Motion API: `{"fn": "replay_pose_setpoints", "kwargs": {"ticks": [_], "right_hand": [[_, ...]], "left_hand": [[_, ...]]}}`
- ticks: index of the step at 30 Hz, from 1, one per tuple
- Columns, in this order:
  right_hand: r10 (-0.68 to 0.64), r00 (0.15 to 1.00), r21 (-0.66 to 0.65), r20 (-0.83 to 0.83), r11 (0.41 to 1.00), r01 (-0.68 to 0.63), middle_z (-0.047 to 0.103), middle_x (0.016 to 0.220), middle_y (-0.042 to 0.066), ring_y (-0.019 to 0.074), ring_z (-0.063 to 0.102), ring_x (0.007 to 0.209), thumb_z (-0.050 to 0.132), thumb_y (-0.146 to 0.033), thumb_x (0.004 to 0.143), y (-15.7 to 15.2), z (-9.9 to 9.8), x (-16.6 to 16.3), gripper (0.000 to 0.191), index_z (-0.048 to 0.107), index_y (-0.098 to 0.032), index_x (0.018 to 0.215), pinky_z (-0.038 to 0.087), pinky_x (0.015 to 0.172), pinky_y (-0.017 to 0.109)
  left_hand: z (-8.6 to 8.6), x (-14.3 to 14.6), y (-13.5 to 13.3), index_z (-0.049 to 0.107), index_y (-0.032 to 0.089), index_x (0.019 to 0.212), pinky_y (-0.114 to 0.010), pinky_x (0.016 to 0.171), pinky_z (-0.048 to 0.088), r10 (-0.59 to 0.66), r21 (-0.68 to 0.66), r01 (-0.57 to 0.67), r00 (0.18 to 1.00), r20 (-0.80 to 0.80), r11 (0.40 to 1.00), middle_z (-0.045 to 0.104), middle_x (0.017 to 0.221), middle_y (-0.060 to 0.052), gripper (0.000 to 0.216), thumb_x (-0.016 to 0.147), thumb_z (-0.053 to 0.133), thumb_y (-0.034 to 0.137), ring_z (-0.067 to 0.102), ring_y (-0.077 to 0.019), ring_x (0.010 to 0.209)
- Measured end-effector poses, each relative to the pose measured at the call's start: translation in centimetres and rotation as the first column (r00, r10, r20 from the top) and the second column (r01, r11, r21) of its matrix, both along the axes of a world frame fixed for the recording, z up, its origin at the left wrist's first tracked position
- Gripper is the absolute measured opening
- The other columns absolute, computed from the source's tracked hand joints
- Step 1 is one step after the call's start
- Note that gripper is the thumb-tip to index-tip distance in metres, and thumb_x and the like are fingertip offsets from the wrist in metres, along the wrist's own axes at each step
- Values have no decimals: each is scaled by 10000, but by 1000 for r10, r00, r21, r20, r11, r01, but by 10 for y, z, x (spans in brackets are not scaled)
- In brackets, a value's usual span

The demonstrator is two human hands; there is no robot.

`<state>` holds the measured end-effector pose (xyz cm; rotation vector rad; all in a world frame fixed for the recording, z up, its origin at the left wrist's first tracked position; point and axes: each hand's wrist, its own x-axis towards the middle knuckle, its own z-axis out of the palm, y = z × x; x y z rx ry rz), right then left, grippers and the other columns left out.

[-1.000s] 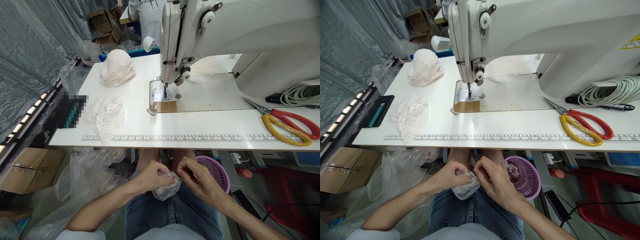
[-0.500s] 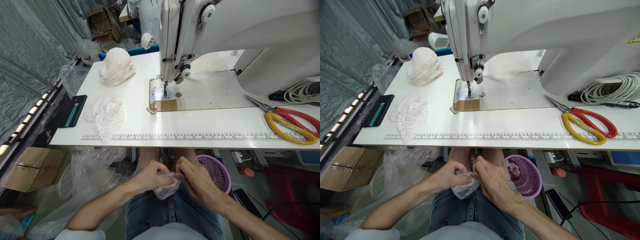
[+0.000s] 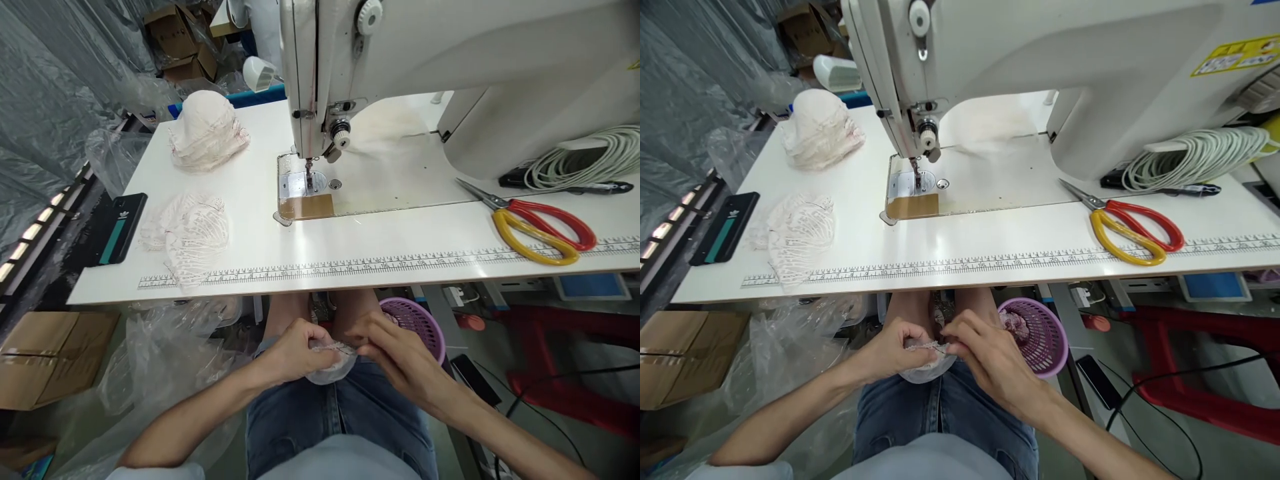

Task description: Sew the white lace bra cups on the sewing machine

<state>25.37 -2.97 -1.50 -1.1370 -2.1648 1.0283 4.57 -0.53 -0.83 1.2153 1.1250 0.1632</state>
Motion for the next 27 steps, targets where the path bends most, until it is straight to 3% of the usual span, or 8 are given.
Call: {"fn": "replay_pose_setpoints", "kwargs": {"ticks": [2, 5, 12, 17, 20, 22, 27], "right_hand": [[56, 998, -37, 26, 998, -55, 568, 936, 49, 143, 556, 756, 412, -237, 943, 4, 4, -9, 158, 541, -207, 1028, 409, 648, 246], [87, 996, -103, 29, 991, -84, 576, 847, 27, 141, 547, 726, 436, -233, 934, 7, -1, -12, 151, 578, -204, 890, 400, 646, 248], [11, 1000, -178, -20, 984, -14, 563, 810, 20, 137, 512, 690, 405, -232, 937, 4, -6, -5, 134, 513, -201, 864, 397, 669, 263], [146, 987, -201, -68, 967, -157, 504, 848, 27, 138, 470, 711, 301, -181, 950, 4, 5, -14, 137, 416, -205, 881, 375, 649, 253], [218, 964, -151, -153, 959, -241, 482, 839, 28, 134, 456, 704, 286, -124, 920, 4, 5, -20, 140, 369, -207, 843, 363, 618, 235], [241, 964, -70, -114, 966, -250, 477, 790, 15, 128, 444, 652, 296, -77, 880, 3, 0, -20, 154, 370, -205, 837, 335, 576, 225], [146, 936, 196, 319, 957, -216, 522, 718, 18, 129, 386, 521, 325, -10, 804, -12, -25, -3, 220, 451, -190, 810, 223, 496, 260]], "left_hand": [[2, -1, -2, 578, 117, 583, -200, 501, 248, -36, 69, 37, 999, -26, 997, 422, 536, 40, 243, 723, 600, 314, 357, -77, 545], [2, -6, -4, 601, 119, 631, -199, 503, 259, -83, 130, 95, 992, -93, 987, 471, 567, 28, 237, 748, 570, 323, 380, -83, 557], [-3, -8, -3, 578, 125, 617, -201, 474, 223, -180, 174, 209, 969, -169, 962, 447, 532, 30, 242, 767, 532, 311, 364, -76, 524], [1, -3, -2, 522, 124, 559, -201, 477, 204, -176, 283, 253, 947, -269, 925, 396, 505, 47, 182, 723, 517, 201, 342, -61, 506], [1, -4, 0, 534, 119, 567, -192, 470, 210, -181, 196, 221, 963, -201, 955, 373, 510, 53, 152, 699, 534, 196, 327, -61, 516], [-1, -5, 1, 563, 113, 590, -187, 462, 223, -173, 87, 182, 980, -97, 979, 383, 522, 51, 166, 699, 560, 239, 322, -63, 522], [-5, 4, 1, 601, 102, 596, -186, 453, 238, -153, 34, 153, 988, 12, 988, 412, 507, 42, 202, 695, 600, 278, 339, -66, 512]]}}
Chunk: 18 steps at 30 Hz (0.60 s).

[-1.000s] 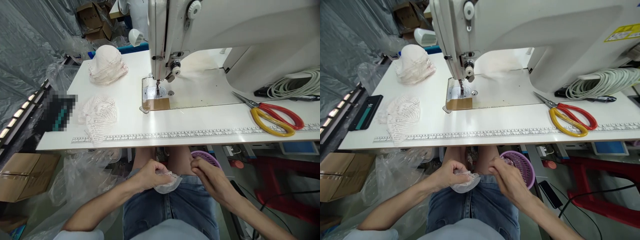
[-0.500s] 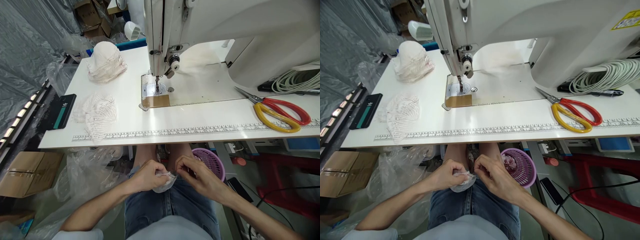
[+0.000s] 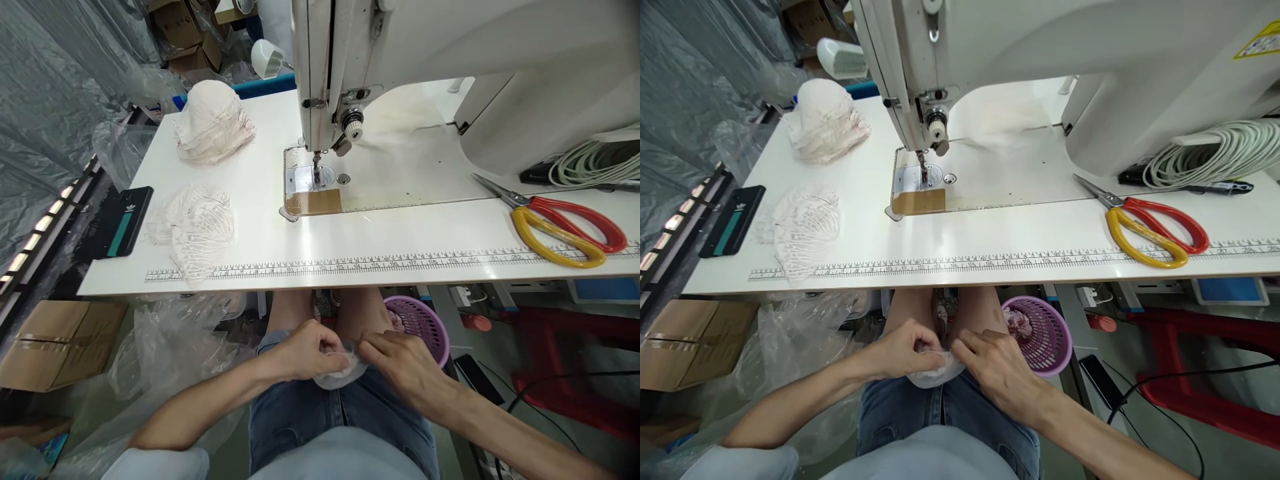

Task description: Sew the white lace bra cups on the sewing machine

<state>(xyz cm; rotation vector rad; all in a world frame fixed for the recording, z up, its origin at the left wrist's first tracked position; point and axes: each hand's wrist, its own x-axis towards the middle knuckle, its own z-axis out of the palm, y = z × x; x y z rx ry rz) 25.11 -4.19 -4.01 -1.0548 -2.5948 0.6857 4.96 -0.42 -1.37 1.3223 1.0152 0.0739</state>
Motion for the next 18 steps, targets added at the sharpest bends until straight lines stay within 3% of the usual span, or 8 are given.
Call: {"fn": "replay_pose_setpoints", "kwargs": {"ticks": [4, 8, 10, 13, 18], "right_hand": [[-95, 994, 21, 46, 995, 94, 541, 654, 22, 133, 426, 486, 310, -33, 830, -13, -15, 23, 233, 482, -184, 783, 228, 460, 254], [-339, 933, -234, -124, 923, 304, 523, 630, -15, 117, 476, 511, 322, -172, 941, -5, -3, 33, 187, 495, -191, 873, 334, 495, 215], [-340, 920, -324, -194, 908, 267, 576, 749, 11, 131, 546, 648, 387, -260, 954, 3, 8, 29, 151, 525, -198, 959, 390, 589, 221], [-217, 954, -375, -206, 918, 128, 585, 899, 39, 158, 561, 780, 489, -346, 917, 10, 18, 19, 198, 569, -221, 1049, 407, 661, 243], [-145, 975, -467, -168, 883, 52, 553, 866, 19, 146, 536, 766, 526, -277, 899, 11, 13, 9, 107, 611, -213, 913, 387, 658, 242]], "left_hand": [[2, 10, 2, 621, 97, 613, -183, 456, 249, 11, -11, -10, 999, 52, 1000, 446, 521, 29, 219, 694, 625, 300, 358, -68, 515], [1, 8, 3, 623, 97, 614, -187, 474, 276, 15, 52, -16, 999, 33, 999, 480, 541, 10, 251, 736, 595, 313, 387, -76, 523], [-1, 5, 2, 629, 100, 625, -192, 471, 267, -26, 62, 26, 1000, 11, 998, 475, 533, 10, 261, 753, 578, 322, 385, -78, 517], [-4, 4, -2, 656, 108, 677, -194, 470, 251, -49, 111, 55, 997, -54, 992, 497, 548, 9, 251, 765, 563, 324, 390, -80, 522], [-3, 1, -4, 655, 111, 684, -190, 484, 266, -108, 170, 121, 991, -85, 978, 553, 591, -3, 260, 779, 544, 327, 429, -88, 546]]}}
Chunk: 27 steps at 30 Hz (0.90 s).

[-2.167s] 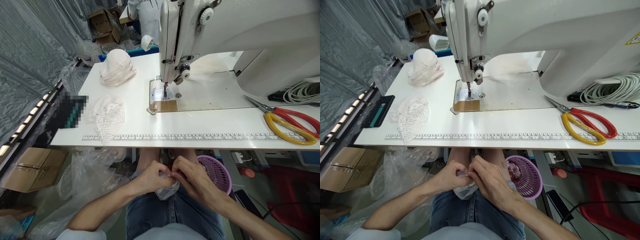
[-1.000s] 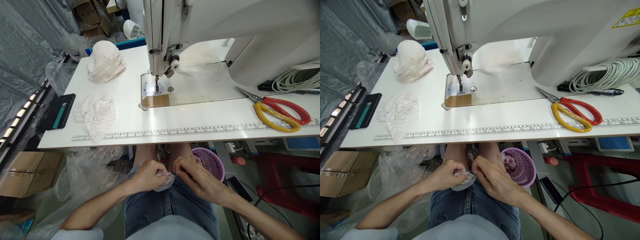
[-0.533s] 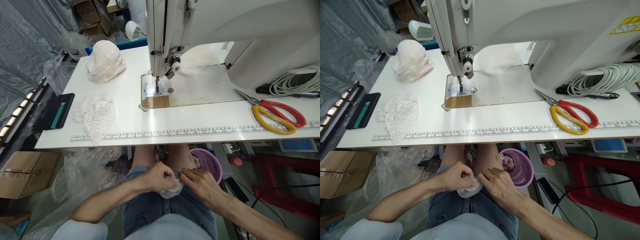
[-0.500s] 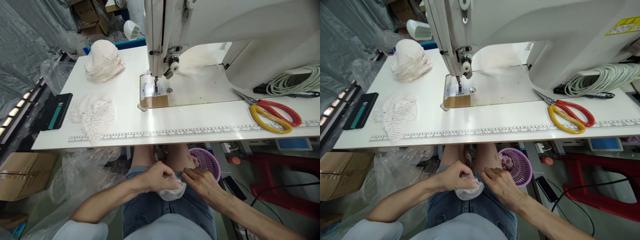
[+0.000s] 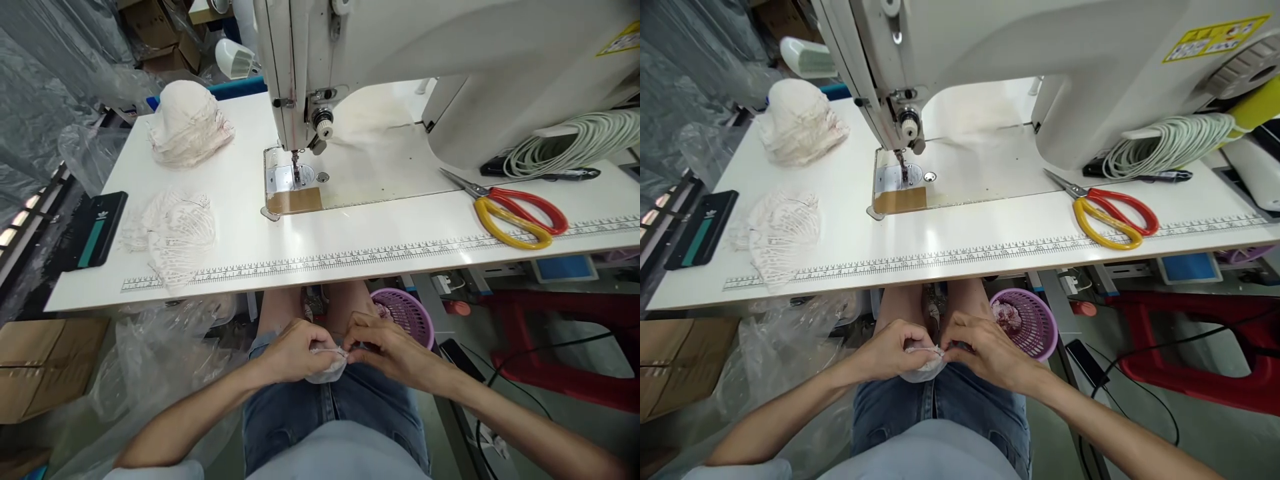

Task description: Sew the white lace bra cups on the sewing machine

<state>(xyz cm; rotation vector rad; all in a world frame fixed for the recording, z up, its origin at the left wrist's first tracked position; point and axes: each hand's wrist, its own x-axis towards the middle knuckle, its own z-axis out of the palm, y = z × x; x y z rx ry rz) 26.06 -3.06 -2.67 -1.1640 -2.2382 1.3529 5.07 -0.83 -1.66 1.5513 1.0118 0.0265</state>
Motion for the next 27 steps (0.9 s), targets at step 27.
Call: {"fn": "replay_pose_setpoints", "kwargs": {"ticks": [27], "right_hand": [[-39, 994, 14, -105, 999, 40, 589, 914, 39, 149, 560, 762, 479, -361, 921, 1, 3, -11, 263, 491, -211, 1137, 412, 652, 241]], "left_hand": [[3, -3, -2, 552, 131, 582, -216, 474, 187, -27, 141, 39, 996, -88, 989, 391, 487, 46, 199, 754, 495, 214, 322, -62, 472]]}}
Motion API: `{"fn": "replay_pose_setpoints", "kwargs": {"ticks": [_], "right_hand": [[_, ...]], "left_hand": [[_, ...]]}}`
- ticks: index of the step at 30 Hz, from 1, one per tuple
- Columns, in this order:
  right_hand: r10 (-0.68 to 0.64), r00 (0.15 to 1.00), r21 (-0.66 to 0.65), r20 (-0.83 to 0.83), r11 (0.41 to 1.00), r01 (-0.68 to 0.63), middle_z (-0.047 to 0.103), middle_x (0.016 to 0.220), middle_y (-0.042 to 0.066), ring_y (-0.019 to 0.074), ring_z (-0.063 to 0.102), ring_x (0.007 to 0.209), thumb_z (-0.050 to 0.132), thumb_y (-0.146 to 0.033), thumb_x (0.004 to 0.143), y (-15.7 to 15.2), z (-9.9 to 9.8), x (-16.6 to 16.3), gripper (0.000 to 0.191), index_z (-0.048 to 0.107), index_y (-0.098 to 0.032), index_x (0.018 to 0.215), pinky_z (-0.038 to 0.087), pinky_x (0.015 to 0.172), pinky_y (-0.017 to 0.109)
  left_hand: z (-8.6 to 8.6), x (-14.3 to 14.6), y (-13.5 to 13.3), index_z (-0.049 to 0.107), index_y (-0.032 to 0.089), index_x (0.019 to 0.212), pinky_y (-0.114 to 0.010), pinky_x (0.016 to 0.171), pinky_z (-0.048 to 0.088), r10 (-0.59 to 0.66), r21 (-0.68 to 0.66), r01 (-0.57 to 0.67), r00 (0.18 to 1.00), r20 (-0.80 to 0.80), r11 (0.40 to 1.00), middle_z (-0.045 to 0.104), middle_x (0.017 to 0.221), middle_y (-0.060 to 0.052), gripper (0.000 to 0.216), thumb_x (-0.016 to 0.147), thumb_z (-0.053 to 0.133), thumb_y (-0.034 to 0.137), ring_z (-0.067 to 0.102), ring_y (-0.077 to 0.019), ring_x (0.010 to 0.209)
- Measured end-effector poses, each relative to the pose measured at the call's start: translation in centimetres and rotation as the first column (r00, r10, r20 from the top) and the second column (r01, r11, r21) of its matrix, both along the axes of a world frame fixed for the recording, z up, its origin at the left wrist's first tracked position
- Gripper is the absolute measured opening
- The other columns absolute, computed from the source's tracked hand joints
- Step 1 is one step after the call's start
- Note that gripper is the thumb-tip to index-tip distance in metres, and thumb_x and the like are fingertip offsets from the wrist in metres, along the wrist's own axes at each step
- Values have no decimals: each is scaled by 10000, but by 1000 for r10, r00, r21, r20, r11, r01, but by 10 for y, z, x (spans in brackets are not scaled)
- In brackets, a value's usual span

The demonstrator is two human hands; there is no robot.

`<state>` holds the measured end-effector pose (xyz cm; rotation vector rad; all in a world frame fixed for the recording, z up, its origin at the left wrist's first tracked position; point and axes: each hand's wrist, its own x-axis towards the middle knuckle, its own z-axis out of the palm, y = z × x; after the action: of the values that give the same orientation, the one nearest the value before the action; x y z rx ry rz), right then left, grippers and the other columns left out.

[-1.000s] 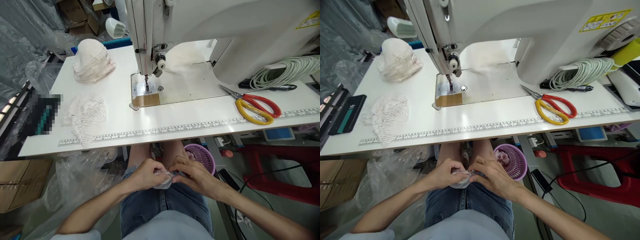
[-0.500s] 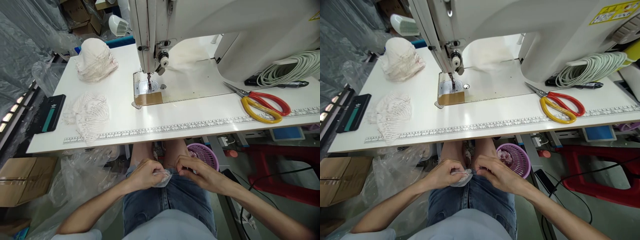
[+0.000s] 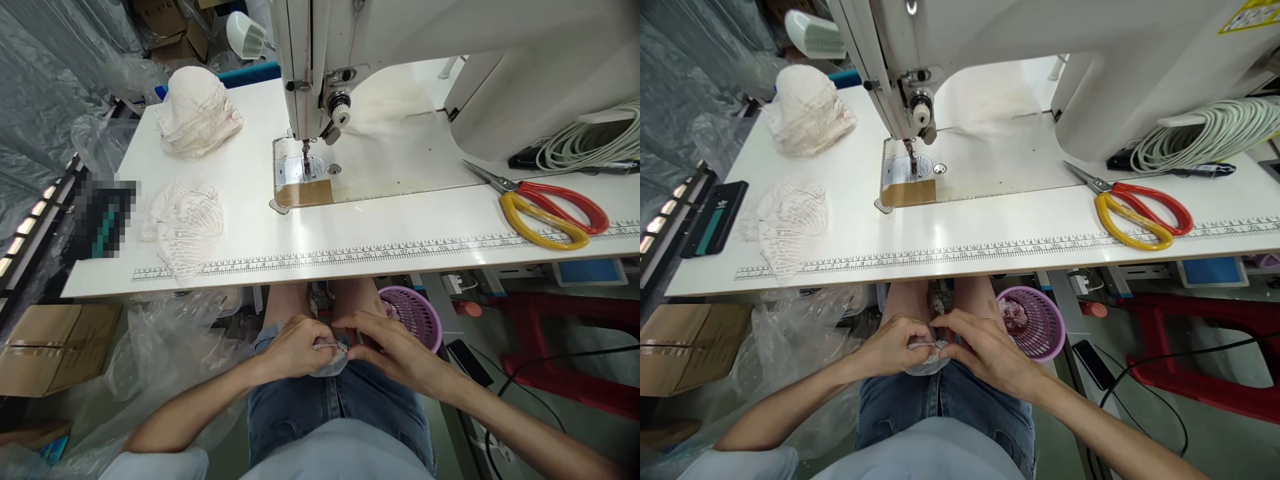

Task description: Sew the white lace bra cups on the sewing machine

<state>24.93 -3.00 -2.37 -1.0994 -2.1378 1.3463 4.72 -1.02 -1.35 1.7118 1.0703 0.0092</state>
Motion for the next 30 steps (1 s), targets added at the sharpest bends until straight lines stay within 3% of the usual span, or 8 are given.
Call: {"fn": "replay_pose_setpoints", "kwargs": {"ticks": [4, 8, 12, 17, 20, 24, 27, 30], "right_hand": [[-18, 997, 77, 73, 997, 12, 583, 843, 25, 137, 536, 665, 513, -359, 901, 2, -1, -12, 193, 558, -190, 984, 372, 571, 230], [-132, 991, 1, -4, 991, 132, 543, 693, -13, 113, 487, 594, 498, -280, 906, 5, -4, -15, 176, 547, -180, 770, 329, 532, 216], [-183, 975, -145, -127, 976, 164, 514, 690, -13, 117, 459, 615, 427, -329, 936, 6, -7, -10, 231, 495, -188, 766, 357, 551, 222], [-55, 935, -176, -351, 984, -7, 528, 796, 24, 126, 503, 700, 343, -251, 958, 7, -3, -11, 200, 469, -188, 817, 401, 619, 234], [75, 983, 102, -169, 993, -59, 489, 693, 2, 127, 460, 618, 347, -101, 872, 5, 5, -17, 186, 475, -189, 769, 329, 560, 235], [84, 980, 475, 180, 865, -162, 474, 620, 5, 147, 388, 536, 369, -37, 686, -5, -1, -11, 208, 506, -190, 714, 249, 528, 275], [-62, 940, 495, 335, 861, -120, 533, 612, 14, 154, 449, 525, 372, 12, 625, -15, -29, 23, 286, 539, -188, 743, 276, 518, 265], [-260, 825, 473, 501, 881, -9, 657, 771, 53, 176, 564, 600, 393, 18, 648, -20, -56, 67, 400, 581, -194, 930, 349, 521, 253]], "left_hand": [[-2, 3, 0, 441, 133, 494, -226, 489, 179, -15, 55, 14, 1000, 9, 998, 316, 482, 52, 277, 749, 510, 215, 300, -60, 487], [-4, 2, -1, 417, 136, 491, -226, 503, 192, 20, 65, -22, 999, 25, 998, 317, 500, 51, 282, 747, 512, 209, 314, -63, 504], [-5, -3, 1, 543, 126, 576, -216, 486, 204, 106, -127, -99, 993, 51, 987, 378, 524, 44, 251, 759, 540, 297, 315, -69, 516], [-6, -4, 5, 610, 103, 652, -202, 513, 273, 207, -395, -132, 966, 154, 909, 452, 560, 34, 227, 715, 603, 321, 363, -75, 542], [-2, -1, 3, 575, 108, 606, -194, 498, 258, 267, -483, -161, 951, 158, 860, 417, 537, 49, 226, 680, 643, 311, 337, -65, 532], [15, -1, -1, 484, 125, 514, -187, 460, 220, 319, -485, -200, 932, 174, 851, 360, 495, 60, 269, 663, 656, 269, 295, -53, 504], [24, -6, 2, 599, 112, 633, -186, 467, 267, 361, -453, -258, 919, 157, 853, 473, 540, 31, 211, 699, 643, 307, 375, -66, 508], [18, -7, 5, 623, 101, 651, -190, 483, 293, 444, -446, -357, 890, 103, 821, 508, 559, 14, 247, 677, 666, 343, 408, -78, 525]]}}
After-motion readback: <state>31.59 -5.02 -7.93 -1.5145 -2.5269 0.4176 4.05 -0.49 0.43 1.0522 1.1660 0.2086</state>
